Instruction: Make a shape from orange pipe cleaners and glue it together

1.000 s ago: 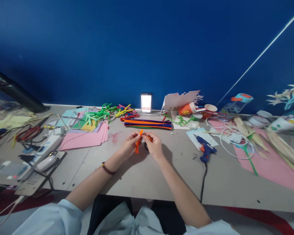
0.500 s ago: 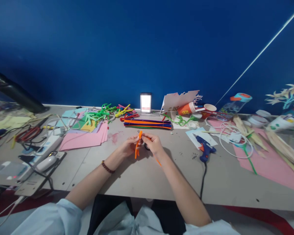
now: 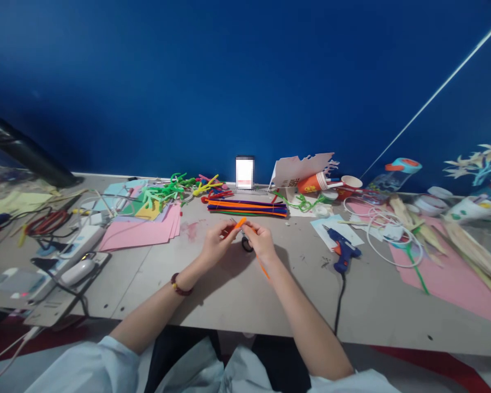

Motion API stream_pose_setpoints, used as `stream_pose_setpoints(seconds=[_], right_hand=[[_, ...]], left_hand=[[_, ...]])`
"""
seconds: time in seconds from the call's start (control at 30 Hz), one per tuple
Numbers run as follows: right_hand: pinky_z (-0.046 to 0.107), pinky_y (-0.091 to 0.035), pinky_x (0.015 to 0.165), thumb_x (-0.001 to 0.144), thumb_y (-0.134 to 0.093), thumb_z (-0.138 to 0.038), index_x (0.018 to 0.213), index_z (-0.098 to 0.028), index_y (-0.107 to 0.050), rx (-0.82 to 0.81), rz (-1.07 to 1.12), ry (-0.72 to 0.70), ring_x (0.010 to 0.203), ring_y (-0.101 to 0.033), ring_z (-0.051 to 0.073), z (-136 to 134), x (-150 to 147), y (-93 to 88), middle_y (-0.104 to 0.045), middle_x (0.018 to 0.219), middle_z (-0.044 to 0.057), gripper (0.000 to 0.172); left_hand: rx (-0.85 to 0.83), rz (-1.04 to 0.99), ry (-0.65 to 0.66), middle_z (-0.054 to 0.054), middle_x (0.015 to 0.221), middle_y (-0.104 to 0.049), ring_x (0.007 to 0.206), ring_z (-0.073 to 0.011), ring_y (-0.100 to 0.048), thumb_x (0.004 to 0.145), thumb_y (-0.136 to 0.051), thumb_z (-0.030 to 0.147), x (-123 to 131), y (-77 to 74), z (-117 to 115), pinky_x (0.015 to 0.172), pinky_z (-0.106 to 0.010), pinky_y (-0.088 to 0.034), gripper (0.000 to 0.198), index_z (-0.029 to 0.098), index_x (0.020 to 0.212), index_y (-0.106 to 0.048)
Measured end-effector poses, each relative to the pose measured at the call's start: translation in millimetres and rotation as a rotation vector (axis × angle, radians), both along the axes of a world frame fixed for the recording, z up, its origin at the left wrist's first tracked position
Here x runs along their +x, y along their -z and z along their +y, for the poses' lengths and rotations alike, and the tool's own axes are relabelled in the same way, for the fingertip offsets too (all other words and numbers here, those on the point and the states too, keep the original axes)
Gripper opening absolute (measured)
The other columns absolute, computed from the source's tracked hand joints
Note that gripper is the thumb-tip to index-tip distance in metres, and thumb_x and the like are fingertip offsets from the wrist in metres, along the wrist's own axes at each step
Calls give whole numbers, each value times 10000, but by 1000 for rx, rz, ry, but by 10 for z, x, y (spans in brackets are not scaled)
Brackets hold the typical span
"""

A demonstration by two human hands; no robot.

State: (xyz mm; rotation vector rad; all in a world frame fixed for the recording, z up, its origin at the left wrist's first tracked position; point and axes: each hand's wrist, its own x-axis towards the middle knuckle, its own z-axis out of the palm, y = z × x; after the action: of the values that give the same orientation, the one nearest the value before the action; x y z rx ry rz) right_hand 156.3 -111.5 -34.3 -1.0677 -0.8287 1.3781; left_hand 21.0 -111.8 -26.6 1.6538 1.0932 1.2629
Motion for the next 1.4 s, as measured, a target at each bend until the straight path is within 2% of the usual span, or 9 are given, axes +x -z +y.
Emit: stream_pose_setpoints(seconds=[0.1, 0.2, 0.4, 0.57, 0.8, 1.07, 1.17, 1.33, 1.4], right_hand=[[223, -135, 395, 584, -735, -431, 804, -163, -673, 10, -23, 5, 383, -216, 33, -15, -35, 26, -380, 455, -94, 352], [227, -147, 399, 602, -718, -437, 805, -169, -676, 24, -58, 30, 389, -243, 36, -30, -68, 42, -429, 486, -80, 339], [221, -157, 397, 592, -735, -395, 810, -164, -654, 8, 19, 54, 382, -259, 31, -68, -117, 13, -463, 492, -78, 328], [213, -108, 378, 576, -764, -370, 735, -169, -597, -29, 143, -31, 360, -194, 14, -81, -132, -27, -393, 455, -106, 306], [216, -86, 385, 563, -789, -388, 668, -166, -594, -34, 200, -98, 374, -193, 13, -75, -106, -21, -458, 489, -78, 313], [217, -123, 392, 569, -796, -419, 633, -176, -577, -11, 190, -185, 373, -245, 27, -82, -55, -54, -479, 480, -61, 334], [214, -138, 384, 569, -785, -431, 670, -177, -593, -17, 143, -114, 368, -279, 33, -62, -49, -53, -483, 478, -61, 334], [203, -168, 376, 560, -763, -411, 790, -173, -643, -14, 56, 49, 369, -283, 31, -47, -68, -44, -456, 482, -83, 352], [209, -167, 375, 571, -745, -408, 793, -176, -642, -2, 42, 67, 366, -259, 27, -49, -87, -34, -458, 491, -84, 337]], left_hand=[[232, 265, -109, -77, 831, -652, 722, -145, -574, 866, -516, 301, -35, 70, -8, 670, -258, -433, 198, 162, 895, -654], [257, 338, -128, -72, 798, -647, 663, -134, -566, 879, -471, 270, -43, 118, -17, 625, -244, -418, 210, 167, 897, -653], [-102, -21, 33, 2, 608, -555, 550, -97, -502, 871, -473, 425, 57, 35, -62, 533, -207, -390, 319, 156, 783, -618], [-408, -360, 108, 38, 513, -495, 447, -65, -425, 700, -636, 543, 106, -37, -55, 464, -200, -349, 406, 141, 693, -582], [-550, -500, 293, 42, 476, -488, 400, -43, -392, 666, -689, 416, 2, -122, -23, 424, -183, -285, 298, 132, 670, -598], [-690, -640, 472, 30, 468, -478, 385, -58, -421, 690, -684, 378, -10, -77, 5, 410, -189, -304, 274, 130, 665, -570], [-581, -513, 376, 2, 557, -557, 472, -84, -499, 686, -703, 434, 4, -91, -14, 491, -205, -388, 325, 127, 734, -607], [-65, -9, 7, -38, 780, -649, 653, -127, -538, 751, -658, 413, -6, -35, -54, 625, -236, -400, 270, 180, 884, -678], [78, 146, -67, -53, 807, -657, 662, -139, -536, 798, -608, 383, -21, 30, -53, 643, -250, -385, 227, 208, 918, -688]])
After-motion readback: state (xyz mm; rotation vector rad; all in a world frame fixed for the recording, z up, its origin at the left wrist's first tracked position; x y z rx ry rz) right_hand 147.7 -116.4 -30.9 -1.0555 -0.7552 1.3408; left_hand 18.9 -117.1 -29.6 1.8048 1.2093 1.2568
